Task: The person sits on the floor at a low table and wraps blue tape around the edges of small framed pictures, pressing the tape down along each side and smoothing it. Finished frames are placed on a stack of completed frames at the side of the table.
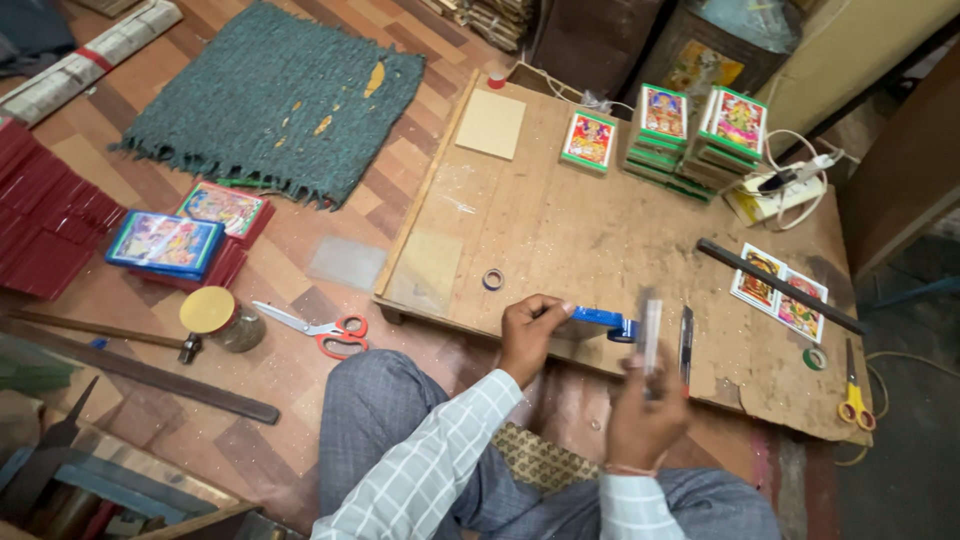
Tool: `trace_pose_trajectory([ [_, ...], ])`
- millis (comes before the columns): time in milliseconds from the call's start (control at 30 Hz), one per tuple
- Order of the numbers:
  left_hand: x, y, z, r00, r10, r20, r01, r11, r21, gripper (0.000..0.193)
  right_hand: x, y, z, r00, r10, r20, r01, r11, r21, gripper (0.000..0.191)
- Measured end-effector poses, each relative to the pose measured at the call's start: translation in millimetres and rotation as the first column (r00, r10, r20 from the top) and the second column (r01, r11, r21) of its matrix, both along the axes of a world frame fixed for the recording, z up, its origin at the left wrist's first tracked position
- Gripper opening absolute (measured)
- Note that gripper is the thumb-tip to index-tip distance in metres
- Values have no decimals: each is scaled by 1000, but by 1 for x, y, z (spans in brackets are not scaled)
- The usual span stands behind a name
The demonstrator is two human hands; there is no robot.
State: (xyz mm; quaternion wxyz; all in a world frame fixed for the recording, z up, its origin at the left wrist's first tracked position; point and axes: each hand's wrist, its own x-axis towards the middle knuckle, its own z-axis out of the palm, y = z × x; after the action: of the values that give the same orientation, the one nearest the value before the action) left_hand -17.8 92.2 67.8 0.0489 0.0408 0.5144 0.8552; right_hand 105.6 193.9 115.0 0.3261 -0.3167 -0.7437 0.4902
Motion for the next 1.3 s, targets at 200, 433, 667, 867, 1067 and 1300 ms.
trace_pose_trajectory([
  [200,-7,-1,-15,998,-65,11,65,997,-34,14,-44,127,-86,979,-148,142,91,933,349,30],
  [433,-12,-26,-13,959,-192,-206,42,822,-568,31,-80,109,-66,973,224,-49,-135,731,669,32],
  [667,1,-25,1,989,-133,69,145,962,-233,17,-76,87,16,732,639,235,-676,724,138,35],
  [867,-33,-35,-44,937,-339,86,350,902,-252,27,-80,79,12,779,620,96,-616,784,-73,34],
  [1067,-76,-25,-84,869,-462,178,493,775,-395,43,-81,80,13,796,589,143,-563,806,-184,34],
  [1300,-68,2,-87,880,-429,204,472,738,-483,39,-78,76,6,821,529,213,-534,845,-40,35],
])
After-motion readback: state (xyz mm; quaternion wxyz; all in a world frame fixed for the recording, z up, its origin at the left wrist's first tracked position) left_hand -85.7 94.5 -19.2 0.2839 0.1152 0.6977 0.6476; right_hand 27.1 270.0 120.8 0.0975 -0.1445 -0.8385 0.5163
